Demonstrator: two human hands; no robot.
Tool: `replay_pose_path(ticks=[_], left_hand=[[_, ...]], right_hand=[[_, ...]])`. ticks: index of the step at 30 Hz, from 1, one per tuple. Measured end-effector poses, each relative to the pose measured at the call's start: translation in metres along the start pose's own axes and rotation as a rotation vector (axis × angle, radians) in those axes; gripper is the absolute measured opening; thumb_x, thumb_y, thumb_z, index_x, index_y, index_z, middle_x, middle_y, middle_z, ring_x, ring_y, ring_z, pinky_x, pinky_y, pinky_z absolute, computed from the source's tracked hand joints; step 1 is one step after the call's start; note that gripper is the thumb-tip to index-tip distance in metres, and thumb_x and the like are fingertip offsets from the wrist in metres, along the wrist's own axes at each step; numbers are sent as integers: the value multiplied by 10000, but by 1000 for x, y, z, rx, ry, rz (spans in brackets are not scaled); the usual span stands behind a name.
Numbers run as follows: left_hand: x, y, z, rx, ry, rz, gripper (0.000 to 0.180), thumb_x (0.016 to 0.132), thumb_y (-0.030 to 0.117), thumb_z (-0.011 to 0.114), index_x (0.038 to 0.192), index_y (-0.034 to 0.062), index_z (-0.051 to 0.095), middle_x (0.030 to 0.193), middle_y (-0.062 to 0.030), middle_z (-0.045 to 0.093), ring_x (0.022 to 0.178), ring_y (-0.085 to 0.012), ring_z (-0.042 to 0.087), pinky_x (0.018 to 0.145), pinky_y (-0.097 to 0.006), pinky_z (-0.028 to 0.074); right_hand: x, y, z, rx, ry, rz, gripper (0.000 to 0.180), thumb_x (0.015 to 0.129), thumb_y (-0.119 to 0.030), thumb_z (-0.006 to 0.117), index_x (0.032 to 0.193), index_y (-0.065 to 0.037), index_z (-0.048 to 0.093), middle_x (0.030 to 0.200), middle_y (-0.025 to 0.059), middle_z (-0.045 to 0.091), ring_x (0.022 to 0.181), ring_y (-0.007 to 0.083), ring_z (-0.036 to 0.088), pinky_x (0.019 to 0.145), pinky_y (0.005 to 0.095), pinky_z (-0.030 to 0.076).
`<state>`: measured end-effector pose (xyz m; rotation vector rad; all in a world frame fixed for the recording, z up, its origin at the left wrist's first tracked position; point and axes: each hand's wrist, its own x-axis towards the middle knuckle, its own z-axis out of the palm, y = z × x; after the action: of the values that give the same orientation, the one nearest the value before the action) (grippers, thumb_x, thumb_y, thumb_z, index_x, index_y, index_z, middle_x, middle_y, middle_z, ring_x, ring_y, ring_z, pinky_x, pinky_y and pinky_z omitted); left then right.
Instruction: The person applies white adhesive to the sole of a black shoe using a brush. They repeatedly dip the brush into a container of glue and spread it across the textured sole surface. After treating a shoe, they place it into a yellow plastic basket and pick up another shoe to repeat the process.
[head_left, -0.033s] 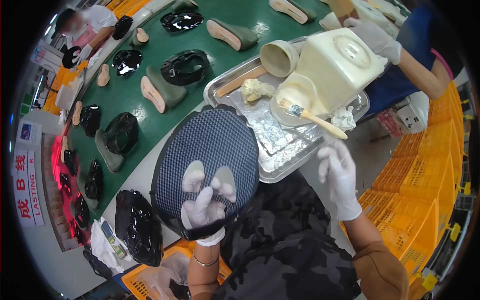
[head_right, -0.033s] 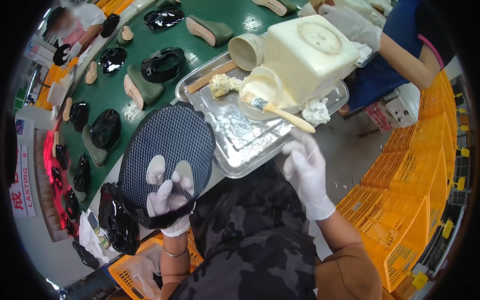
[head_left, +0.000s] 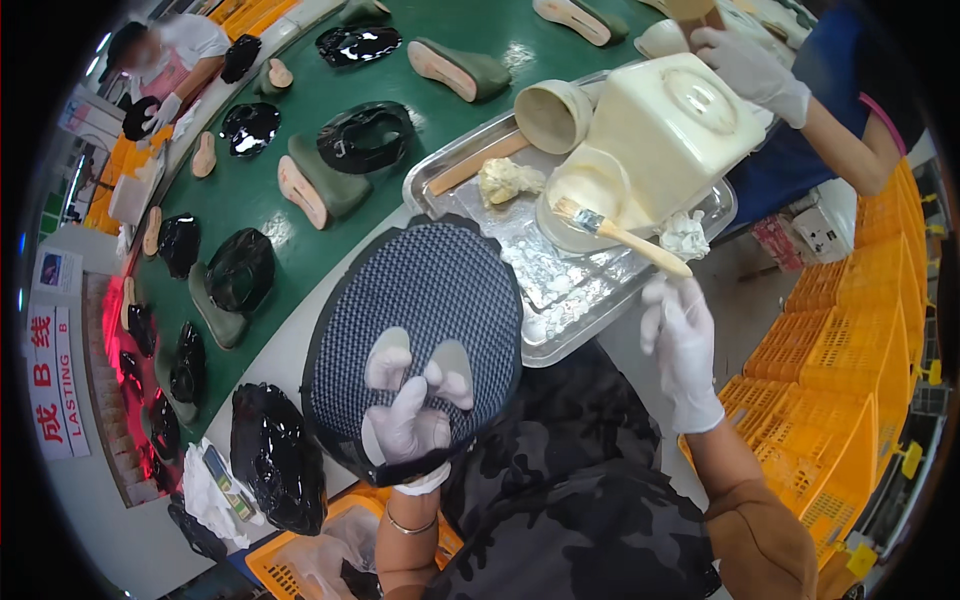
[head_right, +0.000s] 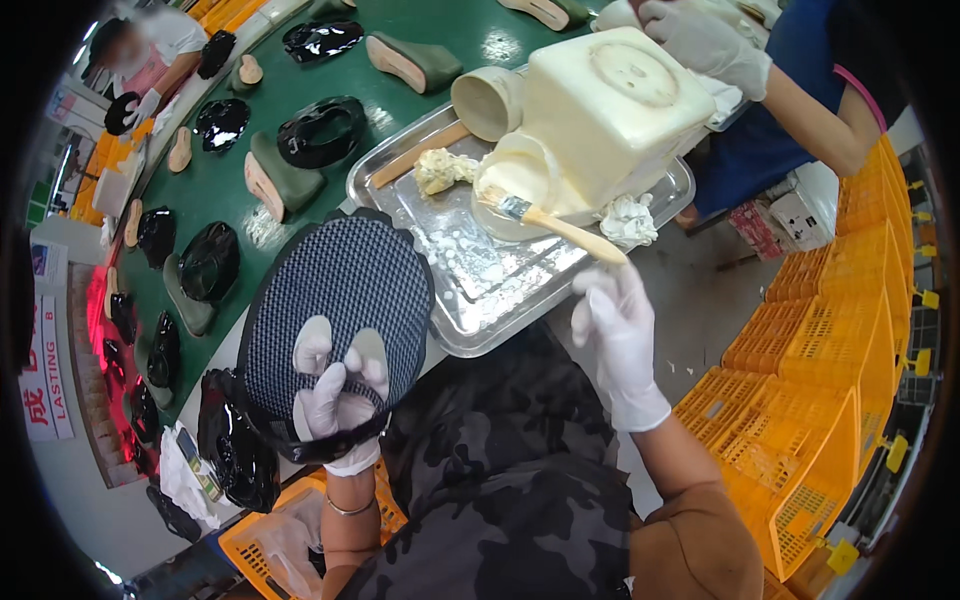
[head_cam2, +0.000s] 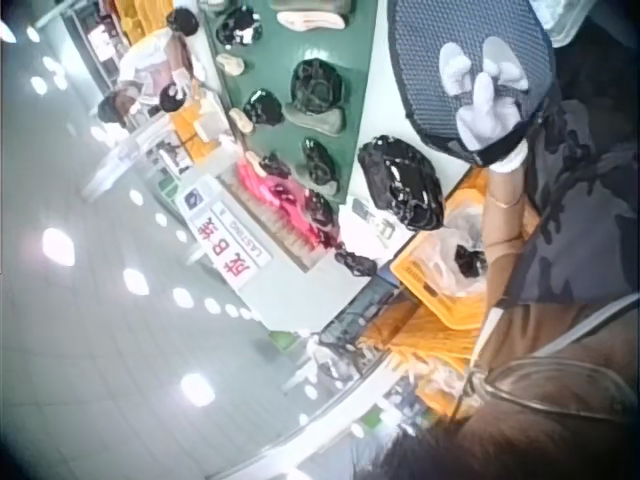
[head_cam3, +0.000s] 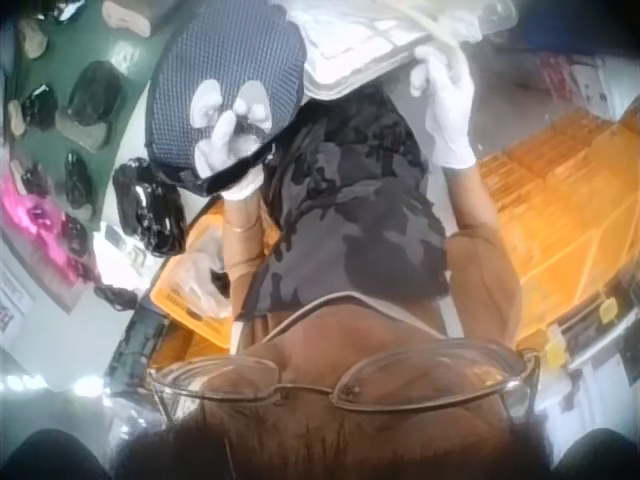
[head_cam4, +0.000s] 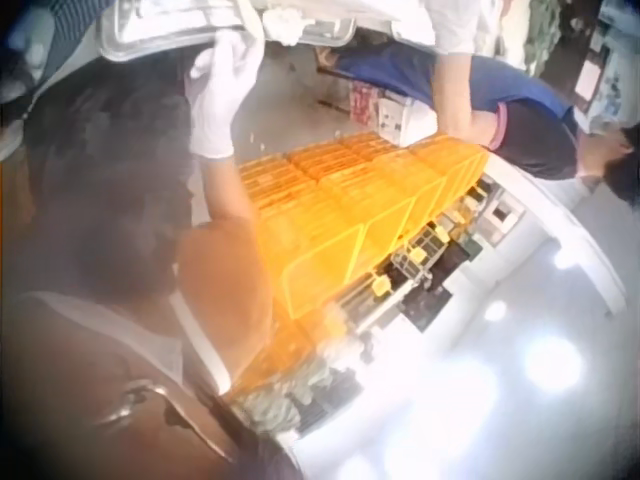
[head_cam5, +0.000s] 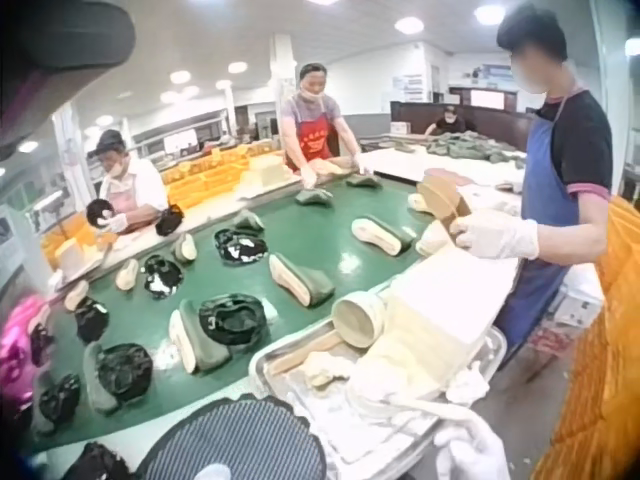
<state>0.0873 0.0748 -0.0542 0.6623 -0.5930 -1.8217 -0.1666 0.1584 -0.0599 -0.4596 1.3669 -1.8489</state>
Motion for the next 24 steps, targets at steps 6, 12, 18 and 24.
replay_pose_path(ticks=[6, 12, 18, 24], left_hand=[[2, 7, 11, 195, -84, -2, 324, 871, 35, 442, 1191, 37, 387, 811, -109, 549, 519, -216, 554, 432, -297, 480], [0, 10, 3, 283, -79, -59, 353, 874, 70, 415, 1218, -4, 397, 825, -158, 581, 509, -218, 567, 352, -260, 460], [5, 12, 8, 280, -108, -165, 312, 890, 104, 430, 1181, -8, 431, 992, -165, 522, 712, -316, 624, 351, -254, 495], [11, 10, 18, 300, -112, -242, 266, 897, 110, 467, 1135, -7, 474, 1028, -137, 487, 761, -351, 624, 358, -253, 497]], right_hand=[[35, -10, 9, -65, -86, -222, 270, 857, -8, 514, 1123, -8, 554, 852, 21, 512, 592, 56, 450, 529, 189, 381], [52, -44, 19, -804, -241, -849, 266, 820, 14, 537, 1071, -38, 608, 826, 59, 490, 702, 153, 484, 605, 246, 407], [84, -57, 25, -872, -315, -1041, 220, 821, -15, 567, 1037, -36, 603, 842, 90, 513, 717, 201, 526, 652, 271, 441], [96, -47, 35, -713, -439, -785, 201, 828, -23, 584, 1027, -41, 556, 932, 108, 611, 830, 219, 615, 716, 270, 486]])
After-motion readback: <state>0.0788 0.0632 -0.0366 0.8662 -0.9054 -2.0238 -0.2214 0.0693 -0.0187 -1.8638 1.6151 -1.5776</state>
